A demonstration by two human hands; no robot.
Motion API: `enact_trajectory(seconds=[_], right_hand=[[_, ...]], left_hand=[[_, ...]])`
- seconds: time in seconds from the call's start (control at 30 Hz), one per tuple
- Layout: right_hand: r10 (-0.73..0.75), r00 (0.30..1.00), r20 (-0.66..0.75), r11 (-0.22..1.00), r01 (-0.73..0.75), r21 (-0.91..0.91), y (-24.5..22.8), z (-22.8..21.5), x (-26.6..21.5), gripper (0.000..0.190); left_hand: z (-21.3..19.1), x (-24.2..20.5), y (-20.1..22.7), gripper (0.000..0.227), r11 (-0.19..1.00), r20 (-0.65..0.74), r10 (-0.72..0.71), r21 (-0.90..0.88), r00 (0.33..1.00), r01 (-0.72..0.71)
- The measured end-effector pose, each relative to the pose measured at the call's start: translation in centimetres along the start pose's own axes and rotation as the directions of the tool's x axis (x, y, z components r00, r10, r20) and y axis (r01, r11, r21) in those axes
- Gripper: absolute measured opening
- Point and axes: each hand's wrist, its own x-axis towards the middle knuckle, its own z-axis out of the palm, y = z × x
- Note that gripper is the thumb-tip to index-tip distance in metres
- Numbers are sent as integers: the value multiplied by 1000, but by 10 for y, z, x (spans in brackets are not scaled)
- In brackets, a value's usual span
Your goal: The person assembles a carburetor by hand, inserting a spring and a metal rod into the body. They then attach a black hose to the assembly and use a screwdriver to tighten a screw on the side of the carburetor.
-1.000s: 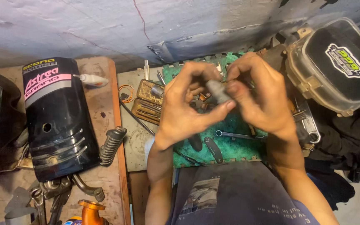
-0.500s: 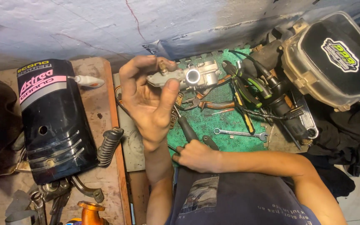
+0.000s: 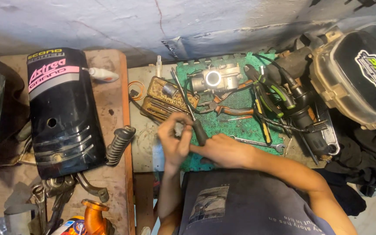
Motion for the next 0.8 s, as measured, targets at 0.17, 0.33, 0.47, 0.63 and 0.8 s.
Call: enact_trajectory(seconds=[0.17,0.33,0.47,0.63,0.8], right_hand=[[-77,997,18,980,72,184,21,-18,-19,43],[-477,844,-244,716,534,450,52,-23,-33,17],[-213,864,-456,233,498,835,38,-34,-42,39],[174,567,-805,794,403,455,22,-44,-33,44],[141,171,-975,595,773,222,-5,-75,-19,41]], left_hand=[[2,-27,-51,5,975,27,-178,138,984,173],[18,-9,-35,5,918,-60,-131,369,990,144],[36,40,-3,5,924,-254,106,382,961,-1],[49,81,25,11,960,-313,86,279,946,5],[57,96,31,13,930,-196,221,337,956,-146]])
